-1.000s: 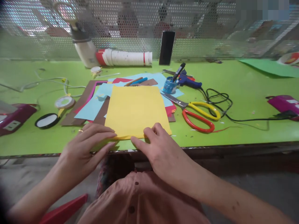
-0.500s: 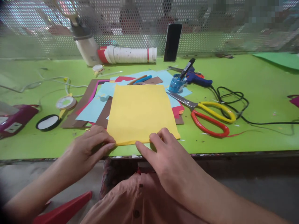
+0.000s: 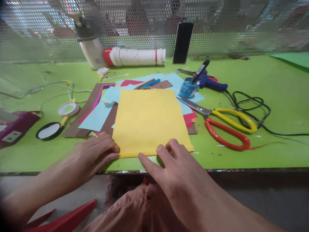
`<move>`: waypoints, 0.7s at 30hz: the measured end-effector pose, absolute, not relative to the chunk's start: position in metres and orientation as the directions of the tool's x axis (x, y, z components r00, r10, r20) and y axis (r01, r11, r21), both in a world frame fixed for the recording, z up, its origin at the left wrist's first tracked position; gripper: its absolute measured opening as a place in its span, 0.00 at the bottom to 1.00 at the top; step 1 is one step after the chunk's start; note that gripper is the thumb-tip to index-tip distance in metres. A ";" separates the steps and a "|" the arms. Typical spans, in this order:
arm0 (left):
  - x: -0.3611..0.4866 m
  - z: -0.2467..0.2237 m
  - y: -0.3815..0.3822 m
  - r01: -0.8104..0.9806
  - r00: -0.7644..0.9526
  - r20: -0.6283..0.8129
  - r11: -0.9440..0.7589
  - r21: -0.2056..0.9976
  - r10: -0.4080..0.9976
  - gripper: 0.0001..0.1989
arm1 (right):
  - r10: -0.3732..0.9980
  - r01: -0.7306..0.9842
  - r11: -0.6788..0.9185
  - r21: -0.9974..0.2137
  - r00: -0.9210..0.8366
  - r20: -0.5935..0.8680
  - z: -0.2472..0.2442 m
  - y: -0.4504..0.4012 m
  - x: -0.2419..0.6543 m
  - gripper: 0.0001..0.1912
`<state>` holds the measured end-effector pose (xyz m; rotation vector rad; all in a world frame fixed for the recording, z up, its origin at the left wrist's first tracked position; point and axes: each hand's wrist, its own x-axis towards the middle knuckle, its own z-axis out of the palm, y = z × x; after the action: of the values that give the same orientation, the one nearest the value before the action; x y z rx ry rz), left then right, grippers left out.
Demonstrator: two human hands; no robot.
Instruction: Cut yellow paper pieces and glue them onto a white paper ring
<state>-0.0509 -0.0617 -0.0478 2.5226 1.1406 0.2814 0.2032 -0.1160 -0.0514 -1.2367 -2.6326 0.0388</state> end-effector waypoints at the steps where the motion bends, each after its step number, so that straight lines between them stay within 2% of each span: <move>1: -0.051 -0.047 -0.061 0.677 0.669 0.034 -0.627 0.385 0.743 0.11 | 0.759 0.758 0.645 -0.096 -0.622 0.191 -0.050 -0.116 0.202 0.27; 9: -0.050 -0.045 -0.060 0.686 0.683 0.047 -0.662 0.302 0.729 0.11 | 0.762 0.771 0.637 -0.003 -0.629 0.153 -0.049 -0.116 0.195 0.28; 21: -0.050 -0.043 -0.056 0.677 0.688 0.057 -0.668 0.309 0.723 0.10 | 0.771 0.782 0.623 0.023 -0.619 0.149 -0.049 -0.117 0.192 0.30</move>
<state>-0.0504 -0.0563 -0.0431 2.6373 1.1173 0.2544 0.1922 -0.1171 -0.0487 -1.3061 -2.7165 -0.1290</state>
